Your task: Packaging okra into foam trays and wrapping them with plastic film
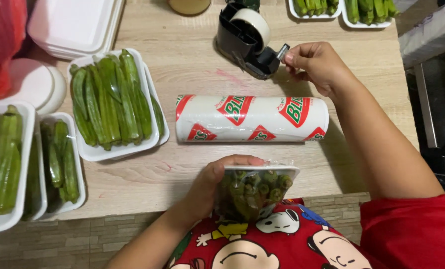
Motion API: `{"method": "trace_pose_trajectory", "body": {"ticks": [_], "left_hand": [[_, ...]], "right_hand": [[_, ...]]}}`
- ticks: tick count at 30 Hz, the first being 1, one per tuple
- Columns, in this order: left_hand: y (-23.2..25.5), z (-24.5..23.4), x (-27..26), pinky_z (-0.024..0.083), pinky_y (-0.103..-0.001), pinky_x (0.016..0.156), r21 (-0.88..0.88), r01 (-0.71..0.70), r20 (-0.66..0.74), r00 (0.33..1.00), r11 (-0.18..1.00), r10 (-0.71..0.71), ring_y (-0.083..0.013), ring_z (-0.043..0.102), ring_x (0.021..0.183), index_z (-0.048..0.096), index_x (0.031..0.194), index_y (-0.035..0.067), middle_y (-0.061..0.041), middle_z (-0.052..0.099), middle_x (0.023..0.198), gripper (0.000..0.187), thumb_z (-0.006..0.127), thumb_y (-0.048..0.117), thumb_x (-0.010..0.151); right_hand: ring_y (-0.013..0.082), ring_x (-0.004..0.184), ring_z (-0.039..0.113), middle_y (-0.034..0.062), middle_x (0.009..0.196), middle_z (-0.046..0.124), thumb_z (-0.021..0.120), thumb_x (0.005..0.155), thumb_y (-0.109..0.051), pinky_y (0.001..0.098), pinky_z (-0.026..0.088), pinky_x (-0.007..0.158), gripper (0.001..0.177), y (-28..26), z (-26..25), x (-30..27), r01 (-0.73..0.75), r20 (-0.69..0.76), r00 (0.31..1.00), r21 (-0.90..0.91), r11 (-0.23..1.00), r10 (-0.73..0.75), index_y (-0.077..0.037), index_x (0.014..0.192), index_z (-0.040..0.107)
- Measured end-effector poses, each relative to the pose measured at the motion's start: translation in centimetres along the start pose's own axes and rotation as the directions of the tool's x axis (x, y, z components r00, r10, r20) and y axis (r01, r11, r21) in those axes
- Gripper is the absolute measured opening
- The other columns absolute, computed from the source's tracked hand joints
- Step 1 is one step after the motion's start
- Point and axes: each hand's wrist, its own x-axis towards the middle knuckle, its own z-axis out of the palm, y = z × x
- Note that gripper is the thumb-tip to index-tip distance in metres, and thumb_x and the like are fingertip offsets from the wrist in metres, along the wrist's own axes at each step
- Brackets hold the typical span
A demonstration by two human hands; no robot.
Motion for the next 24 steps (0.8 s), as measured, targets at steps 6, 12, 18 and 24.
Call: {"method": "trace_pose_trajectory", "body": {"ticks": [6,12,18,24], "left_hand": [[1.1,0.4,-0.7,0.057,-0.041,0.098,0.220,-0.062,0.149,0.988,0.974,0.030,-0.0334,0.068,0.118,0.062,0.133,0.003,-0.020,0.066,0.133,0.087,0.058,0.077,0.088],[1.1,1.0,-1.9,0.062,-0.045,0.091,0.136,-0.142,0.263,0.959,0.981,0.103,-0.0406,0.066,0.122,0.058,0.135,-0.001,-0.021,0.057,0.142,0.074,0.060,0.065,0.099],[0.8,1.1,-1.9,0.064,-0.042,0.086,0.172,-0.148,0.252,0.962,0.974,0.102,-0.0333,0.068,0.116,0.061,0.132,-0.001,-0.020,0.061,0.140,0.074,0.058,0.066,0.099],[0.6,1.6,-2.3,0.055,-0.034,0.097,0.394,-0.291,0.295,0.939,0.872,0.180,-0.0236,0.066,0.119,0.066,0.129,0.011,-0.012,0.064,0.135,0.072,0.043,0.073,0.103]], "right_hand": [[0.0087,0.068,0.059,0.0020,0.078,0.066,0.069,0.104,-0.013,0.0208,0.049,0.060,0.011,0.5,-0.5,0.7,0.047,-0.003,0.999,-0.091,0.995,-0.047,-0.011,0.094,0.070],[0.0075,0.063,0.055,0.0015,0.076,0.065,0.071,0.107,-0.012,0.0195,0.048,0.059,0.012,1.0,-1.6,1.8,0.112,0.045,0.993,-0.167,0.980,-0.106,-0.009,0.096,0.069],[0.0074,0.070,0.056,0.0005,0.079,0.065,0.071,0.111,-0.008,0.0227,0.048,0.062,0.019,-1.0,-1.4,0.7,0.216,0.087,0.976,-0.451,0.866,-0.198,-0.008,0.093,0.070],[0.0075,0.072,0.050,-0.0025,0.076,0.065,0.075,0.108,-0.009,0.0283,0.036,0.063,0.022,-0.8,-2.2,2.2,0.326,0.147,0.932,-0.741,0.588,-0.332,-0.013,0.087,0.073]]}}
